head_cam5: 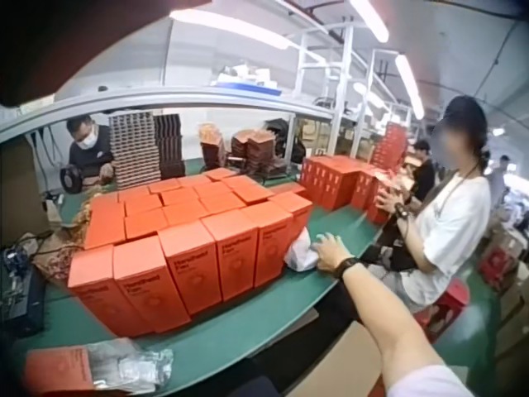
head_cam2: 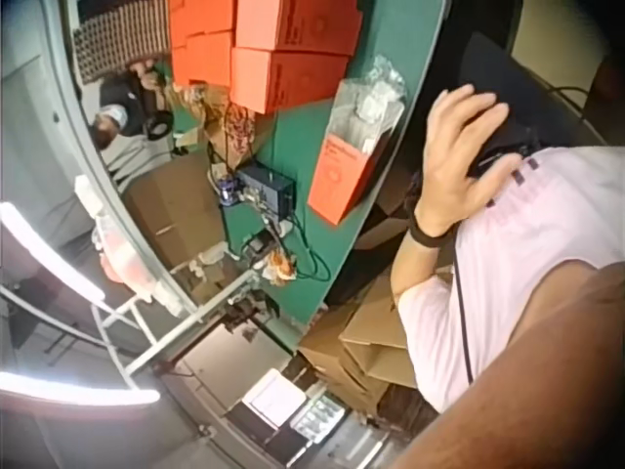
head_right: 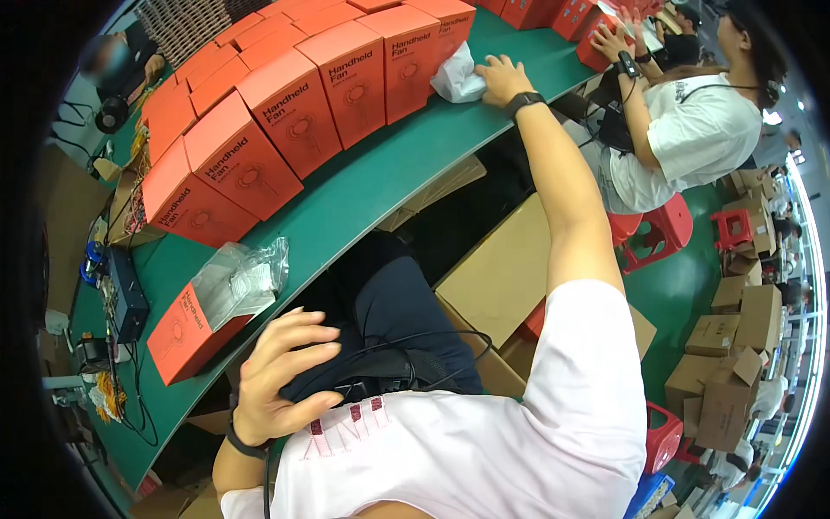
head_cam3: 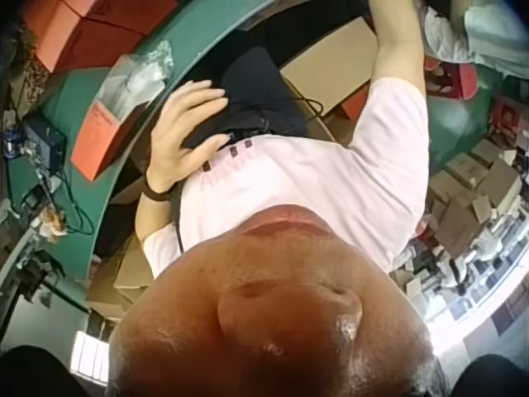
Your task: Packaging handheld fans into red boxes and then placing the red boxes into a larger shipping carton.
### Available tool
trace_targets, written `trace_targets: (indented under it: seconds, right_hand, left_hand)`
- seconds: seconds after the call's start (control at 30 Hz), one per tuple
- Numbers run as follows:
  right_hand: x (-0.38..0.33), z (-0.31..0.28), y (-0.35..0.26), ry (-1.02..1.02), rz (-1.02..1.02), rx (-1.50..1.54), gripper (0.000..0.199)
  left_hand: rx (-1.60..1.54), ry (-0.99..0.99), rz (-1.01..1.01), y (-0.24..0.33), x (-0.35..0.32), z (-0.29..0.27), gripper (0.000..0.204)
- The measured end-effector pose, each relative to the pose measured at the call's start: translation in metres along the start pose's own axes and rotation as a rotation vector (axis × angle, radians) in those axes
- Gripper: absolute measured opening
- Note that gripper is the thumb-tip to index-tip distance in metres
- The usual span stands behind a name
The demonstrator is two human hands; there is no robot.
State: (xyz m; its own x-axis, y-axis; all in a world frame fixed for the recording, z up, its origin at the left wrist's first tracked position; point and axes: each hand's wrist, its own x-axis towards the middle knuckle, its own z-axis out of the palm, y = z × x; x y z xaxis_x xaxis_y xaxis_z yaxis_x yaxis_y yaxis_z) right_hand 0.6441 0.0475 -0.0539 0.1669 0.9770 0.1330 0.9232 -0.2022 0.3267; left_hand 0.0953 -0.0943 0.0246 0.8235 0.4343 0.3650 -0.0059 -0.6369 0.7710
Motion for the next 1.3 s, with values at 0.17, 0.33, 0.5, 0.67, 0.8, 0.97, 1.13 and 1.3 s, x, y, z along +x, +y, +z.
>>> trace_targets:
  seconds: [0.17,0.33,0.5,0.67,0.8,0.97,1.13,1.3]
  right_hand:
    - [-0.07,-0.057,0.012,-0.123,0.038,0.146,0.049]
    - [-0.158,-0.184,-0.07,-0.404,-0.372,0.223,0.044]
    - [-0.195,-0.191,-0.114,0.048,-0.81,0.202,0.036]
    - [-0.193,-0.228,-0.137,0.381,-0.762,-0.045,0.031]
    - [-0.223,-0.258,-0.147,0.859,-0.218,0.667,0.057]
    - [-0.255,-0.239,-0.215,0.567,-0.329,1.035,0.077]
    - [-0.235,-0.2,-0.242,0.679,-0.348,0.608,0.06]
    - [-0.238,-0.192,-0.238,0.608,-0.194,1.155,0.028]
  left_hand:
    - [-0.108,0.029,0.087,-0.001,0.029,0.019,0.056]
    - [0.274,0.083,0.298,0.014,0.09,0.05,0.103]
    - [0.575,0.316,0.211,-0.012,0.145,0.118,0.097]
    - [0.187,0.366,-0.061,-0.031,0.119,0.087,0.097]
    - [-1.077,0.485,-0.296,-0.056,0.091,0.058,0.05]
    - [-1.538,0.601,-0.272,-0.058,0.086,0.042,0.032]
    - [-1.676,0.653,-0.24,-0.038,0.092,0.037,0.038]
    - [-1.707,0.715,-0.242,-0.034,0.097,0.039,0.048]
